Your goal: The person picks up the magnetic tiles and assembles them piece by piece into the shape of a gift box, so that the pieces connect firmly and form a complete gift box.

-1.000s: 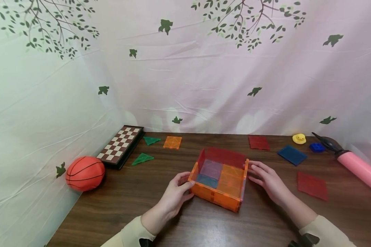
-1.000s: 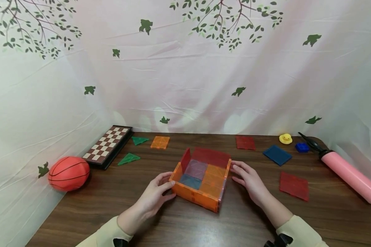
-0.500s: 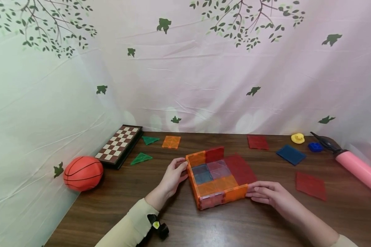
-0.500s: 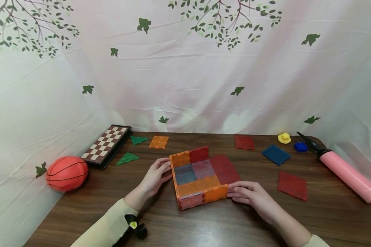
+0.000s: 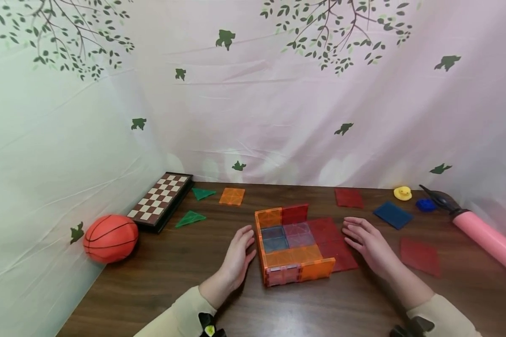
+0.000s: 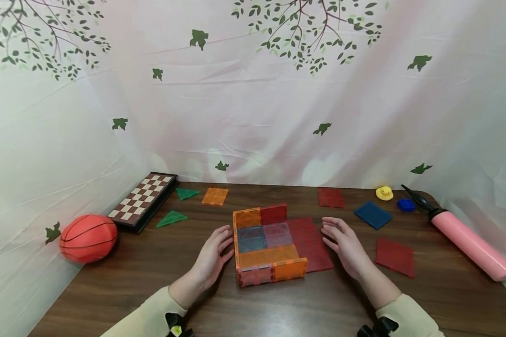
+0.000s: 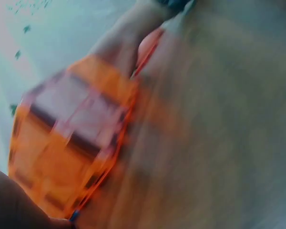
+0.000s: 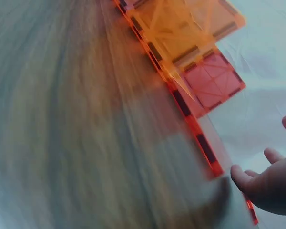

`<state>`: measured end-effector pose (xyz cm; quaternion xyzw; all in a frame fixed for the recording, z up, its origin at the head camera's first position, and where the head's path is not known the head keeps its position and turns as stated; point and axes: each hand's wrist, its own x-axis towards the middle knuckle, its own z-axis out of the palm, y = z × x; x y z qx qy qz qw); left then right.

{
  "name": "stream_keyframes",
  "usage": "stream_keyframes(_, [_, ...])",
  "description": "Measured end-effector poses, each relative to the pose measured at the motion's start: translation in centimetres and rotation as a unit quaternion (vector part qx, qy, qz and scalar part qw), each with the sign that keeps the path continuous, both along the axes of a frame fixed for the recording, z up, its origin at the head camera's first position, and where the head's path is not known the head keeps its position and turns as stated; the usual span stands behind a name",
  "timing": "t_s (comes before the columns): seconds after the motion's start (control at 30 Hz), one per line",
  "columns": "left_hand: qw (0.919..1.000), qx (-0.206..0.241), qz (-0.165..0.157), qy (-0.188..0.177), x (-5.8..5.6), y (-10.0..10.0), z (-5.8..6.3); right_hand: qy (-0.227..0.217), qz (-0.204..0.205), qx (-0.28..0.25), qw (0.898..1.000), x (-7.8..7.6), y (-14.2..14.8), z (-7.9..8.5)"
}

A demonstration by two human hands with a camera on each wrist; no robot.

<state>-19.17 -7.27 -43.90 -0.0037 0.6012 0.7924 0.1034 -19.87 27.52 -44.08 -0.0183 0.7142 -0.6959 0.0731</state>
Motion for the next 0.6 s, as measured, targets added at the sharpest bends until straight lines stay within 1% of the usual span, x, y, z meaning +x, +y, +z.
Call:
stream_keyframes(0.03, [1.0,0.004,-0.006,0.002,0.4,0.2,0.1,-0.005,0.0,-0.004,1.0,0.0,-0.2,-0.1])
stream_keyframes(0.1, [0.9998,0.012,-0.015,0.006,0.9,0.7,0.0,-0.014,0.003,-0.005,1.0,0.0,-0.6,-0.1])
stream_keyframes(0.17, [0.9994,0.017,-0.026,0.012,0.9,0.9,-0.1,-0.02,0.003,0.001,1.0,0.2,-0.8,-0.1])
stream_keyframes(0.27, [0.9985,0.017,-0.047,0.021,0.3,0.8,-0.5,-0.03,0.0,0.01,0.999,0.7,-1.0,-0.1])
stream_keyframes(0.4, [0.9961,0.014,-0.08,0.035,-1.1,0.1,-1.0,-0.041,-0.007,0.011,0.999,1.8,-1.4,-0.1])
stream_keyframes(0.47, [0.9952,0.014,-0.088,0.039,-1.6,-0.1,-1.2,-0.045,-0.016,0.016,0.999,2.3,-1.7,0.0])
stream_keyframes(0.53, [0.995,0.01,-0.09,0.041,-1.9,-0.3,-1.2,-0.048,-0.021,0.043,0.998,2.7,-1.9,0.2])
stream_keyframes(0.6, [0.995,0.002,-0.09,0.042,-1.9,-0.5,-1.3,-0.05,-0.019,0.085,0.995,3.0,-2.2,0.4])
